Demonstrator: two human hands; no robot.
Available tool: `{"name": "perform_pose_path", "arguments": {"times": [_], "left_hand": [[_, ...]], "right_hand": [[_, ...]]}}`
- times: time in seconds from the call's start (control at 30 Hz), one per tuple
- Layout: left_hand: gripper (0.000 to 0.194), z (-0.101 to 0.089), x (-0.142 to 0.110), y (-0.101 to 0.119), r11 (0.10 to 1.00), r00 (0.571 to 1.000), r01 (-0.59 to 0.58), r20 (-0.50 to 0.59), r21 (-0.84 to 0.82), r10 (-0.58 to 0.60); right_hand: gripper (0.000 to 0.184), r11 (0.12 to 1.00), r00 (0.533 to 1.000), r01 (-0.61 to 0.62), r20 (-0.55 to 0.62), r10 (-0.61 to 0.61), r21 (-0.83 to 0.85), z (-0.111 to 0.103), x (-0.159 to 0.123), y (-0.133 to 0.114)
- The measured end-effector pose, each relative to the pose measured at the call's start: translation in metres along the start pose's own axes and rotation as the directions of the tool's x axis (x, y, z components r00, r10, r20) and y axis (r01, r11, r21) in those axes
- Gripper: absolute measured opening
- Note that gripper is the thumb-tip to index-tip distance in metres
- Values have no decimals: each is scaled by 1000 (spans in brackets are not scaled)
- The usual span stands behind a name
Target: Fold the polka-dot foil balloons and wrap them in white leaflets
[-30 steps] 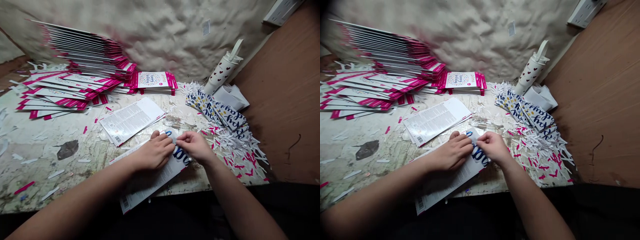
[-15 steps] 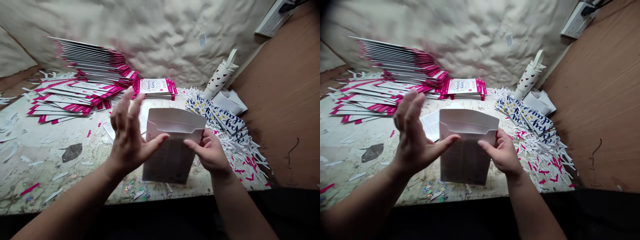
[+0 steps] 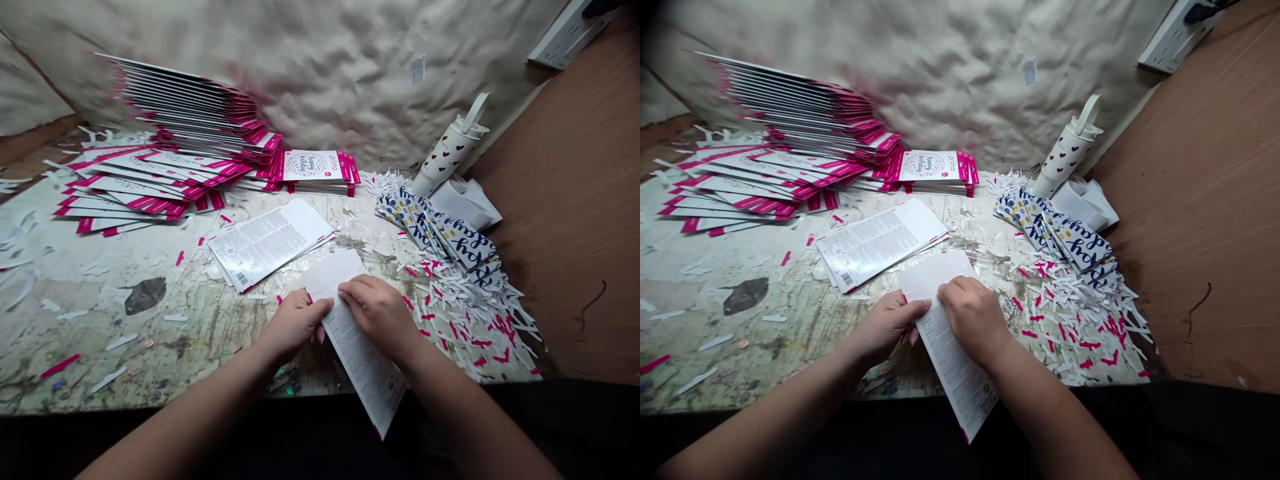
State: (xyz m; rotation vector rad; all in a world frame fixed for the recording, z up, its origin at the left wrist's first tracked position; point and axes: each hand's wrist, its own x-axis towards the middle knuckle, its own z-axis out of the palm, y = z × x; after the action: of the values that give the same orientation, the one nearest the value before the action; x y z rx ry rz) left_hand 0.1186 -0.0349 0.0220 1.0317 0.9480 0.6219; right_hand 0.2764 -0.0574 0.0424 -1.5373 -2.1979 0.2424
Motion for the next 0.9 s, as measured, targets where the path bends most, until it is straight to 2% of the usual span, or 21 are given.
{"name": "perform_pose_path", "arguments": {"times": [0.13, 0.23, 0.4, 0.57, 0.67, 0.73, 0.77, 0.8, 0.83, 0.87, 0.9], "left_hand": [[28, -1, -1, 1, 998, 999, -39, 5, 56, 39], [31, -1, -2, 1, 996, 999, -49, 25, 80, 47], [26, -1, -5, 5, 995, 1000, -12, 25, 100, 10], [27, 3, -9, 15, 982, 999, -45, 22, 181, 42], [24, 4, -11, 17, 977, 998, -69, 21, 201, 66], [22, 1, -11, 17, 979, 998, -63, 24, 194, 60], [21, -1, -12, 17, 980, 998, -59, 19, 189, 56], [21, -4, -11, 16, 982, 998, -55, 1, 181, 56], [20, -6, -11, 15, 984, 998, -51, -30, 173, 57], [20, -8, -11, 15, 985, 996, -50, -67, 165, 62], [21, -8, -10, 15, 986, 992, -52, -104, 157, 69]], "right_hand": [[20, 995, 997, 27, 71, -20, -97, 0, 2, -7], [19, 987, 998, 14, 68, -3, -157, -1, 4, -5], [18, 997, 994, -13, 103, 22, -80, -7, 3, -5], [15, 938, 979, 85, 203, -16, -335, -11, 5, -29], [14, 906, 980, 143, 186, -73, -398, -16, 9, -29], [15, 895, 993, 51, 117, 1, -443, -28, 10, -13], [17, 869, 993, -61, 56, 102, -491, -35, 9, -2], [19, 817, 974, -205, -27, 227, -539, -43, 7, 9], [20, 750, 933, -344, -117, 340, -566, -51, 4, 17], [20, 709, 897, -431, -177, 405, -558, -57, 0, 22], [22, 727, 891, -446, -184, 415, -522, -60, -4, 22]]}}
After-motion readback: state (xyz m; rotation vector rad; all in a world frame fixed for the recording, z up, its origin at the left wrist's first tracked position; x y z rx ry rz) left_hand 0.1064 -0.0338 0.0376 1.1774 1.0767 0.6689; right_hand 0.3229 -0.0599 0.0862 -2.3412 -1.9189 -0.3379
